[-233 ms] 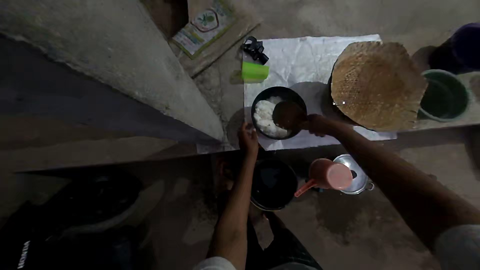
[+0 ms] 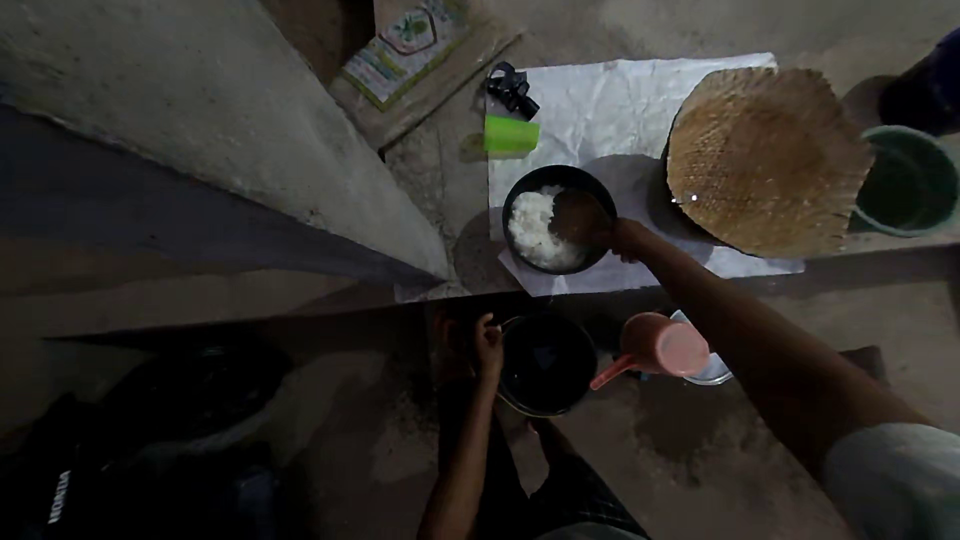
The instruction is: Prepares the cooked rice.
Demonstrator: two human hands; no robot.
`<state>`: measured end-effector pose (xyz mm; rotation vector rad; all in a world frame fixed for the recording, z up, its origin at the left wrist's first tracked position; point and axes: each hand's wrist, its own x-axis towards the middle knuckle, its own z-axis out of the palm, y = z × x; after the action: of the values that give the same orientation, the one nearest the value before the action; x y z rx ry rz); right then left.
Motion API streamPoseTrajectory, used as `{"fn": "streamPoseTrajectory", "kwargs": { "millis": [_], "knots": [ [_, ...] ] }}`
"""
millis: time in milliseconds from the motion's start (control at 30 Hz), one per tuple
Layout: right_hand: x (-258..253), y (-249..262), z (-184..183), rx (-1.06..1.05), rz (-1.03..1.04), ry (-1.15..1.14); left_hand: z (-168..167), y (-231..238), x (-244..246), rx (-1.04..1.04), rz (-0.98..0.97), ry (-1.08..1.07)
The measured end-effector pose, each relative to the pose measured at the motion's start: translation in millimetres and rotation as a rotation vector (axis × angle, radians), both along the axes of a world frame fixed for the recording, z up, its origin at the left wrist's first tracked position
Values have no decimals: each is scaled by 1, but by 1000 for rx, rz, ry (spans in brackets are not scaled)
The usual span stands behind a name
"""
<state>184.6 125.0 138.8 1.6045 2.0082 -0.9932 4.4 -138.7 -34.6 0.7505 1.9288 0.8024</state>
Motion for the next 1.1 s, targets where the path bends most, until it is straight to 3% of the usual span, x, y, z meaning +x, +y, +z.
{"fn": "streamPoseTrajectory", "kwargs": {
  "millis": [33,67,100,200,267,400,533,833,967,1100],
  "knots": [
    [-8,3,-2,-13,-118,-178,-6,-17,2,-44,-23,8],
    [9,-10,-47,415,-174,-121,-11,-31,5,-92,-49,30],
    [20,-2,-62,429,-180,-101,-14,-39,8,-122,-68,21],
    [1,20,-61,323,21,-118,-19,-41,18,-148,-76,-114],
    [-19,26,-103,375,215,-33,-16,-38,19,-176,-68,-190],
    [-35,22,-133,168,106,251,-16,-42,13,-194,-69,-225],
    [-49,20,-134,58,62,131,-14,-44,10,-257,-46,-291],
    [-70,10,-116,33,65,-115,-8,-40,8,-295,-36,-280],
    [-52,21,-131,70,15,54,-8,-37,7,-305,-26,-299],
    [-40,34,-125,-29,-190,298,-8,-39,8,-252,-25,-298]
  ]
}}
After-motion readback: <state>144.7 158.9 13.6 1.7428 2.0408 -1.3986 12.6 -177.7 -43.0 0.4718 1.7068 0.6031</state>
